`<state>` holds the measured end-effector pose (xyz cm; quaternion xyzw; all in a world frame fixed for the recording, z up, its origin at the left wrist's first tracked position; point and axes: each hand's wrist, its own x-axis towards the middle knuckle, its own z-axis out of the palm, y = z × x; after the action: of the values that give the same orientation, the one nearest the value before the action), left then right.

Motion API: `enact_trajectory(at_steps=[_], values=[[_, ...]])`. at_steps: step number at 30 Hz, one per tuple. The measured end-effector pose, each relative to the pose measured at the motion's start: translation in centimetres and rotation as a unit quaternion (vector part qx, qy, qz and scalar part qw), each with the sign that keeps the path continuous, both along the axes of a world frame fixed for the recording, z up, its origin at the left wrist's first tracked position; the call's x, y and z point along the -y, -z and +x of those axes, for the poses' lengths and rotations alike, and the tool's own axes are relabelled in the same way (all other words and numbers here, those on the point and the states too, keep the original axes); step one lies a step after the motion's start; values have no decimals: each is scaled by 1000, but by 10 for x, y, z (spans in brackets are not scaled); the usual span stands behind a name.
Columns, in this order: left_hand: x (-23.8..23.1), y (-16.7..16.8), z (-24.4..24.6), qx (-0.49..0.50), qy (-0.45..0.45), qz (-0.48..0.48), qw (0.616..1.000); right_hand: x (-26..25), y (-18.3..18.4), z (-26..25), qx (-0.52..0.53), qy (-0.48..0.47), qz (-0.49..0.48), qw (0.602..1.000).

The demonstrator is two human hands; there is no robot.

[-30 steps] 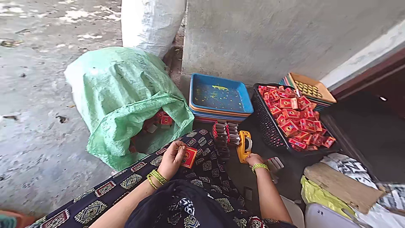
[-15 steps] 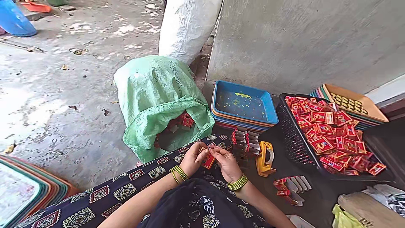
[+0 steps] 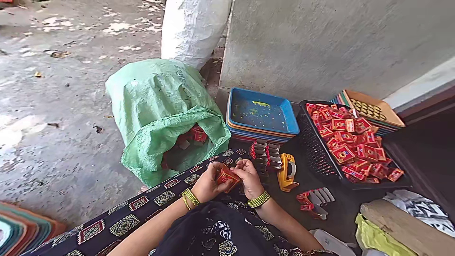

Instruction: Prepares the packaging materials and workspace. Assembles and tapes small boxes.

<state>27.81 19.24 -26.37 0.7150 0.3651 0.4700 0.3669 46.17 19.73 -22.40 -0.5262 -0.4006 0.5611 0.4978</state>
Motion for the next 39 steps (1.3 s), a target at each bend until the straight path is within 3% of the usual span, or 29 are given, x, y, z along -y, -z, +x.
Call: enact_trajectory(at_steps=[5,8,11,13,16,19,22,25,28,31,33,36,39], values=[[-1,4,6,43,29,-42,998,7,8,20,83,-152,70,982],[-2,10,8,61,52,-95,992,5,15,40,135,-143,40,980],[-3,10,6,26,32,-116,992,-11,-1,87,154,1,-12,988],[-4,7,4,15,13,-135,991,-28,-25,135,113,152,22,982],[-5,8,4,14,5,-140,990,-50,-64,217,38,360,124,924],[-7,10,6,-2,9,-132,991,-56,-73,270,6,434,129,891],[-8,12,6,2,11,-133,991,-47,-45,263,136,341,4,930],[-8,11,5,-2,12,-143,990,-33,18,237,322,76,-104,938],[-9,11,4,-14,11,-146,989,-23,74,209,497,-140,-120,848],[-8,9,1,-24,17,-145,989,-20,96,196,612,-207,-142,750],[-9,10,0,-24,22,-139,990,-24,83,201,620,-205,-139,744],[-11,12,-1,-30,34,-129,991,-26,34,204,570,-166,-84,800],[-11,10,3,-45,50,-103,992,-21,-19,186,517,-117,36,847]])
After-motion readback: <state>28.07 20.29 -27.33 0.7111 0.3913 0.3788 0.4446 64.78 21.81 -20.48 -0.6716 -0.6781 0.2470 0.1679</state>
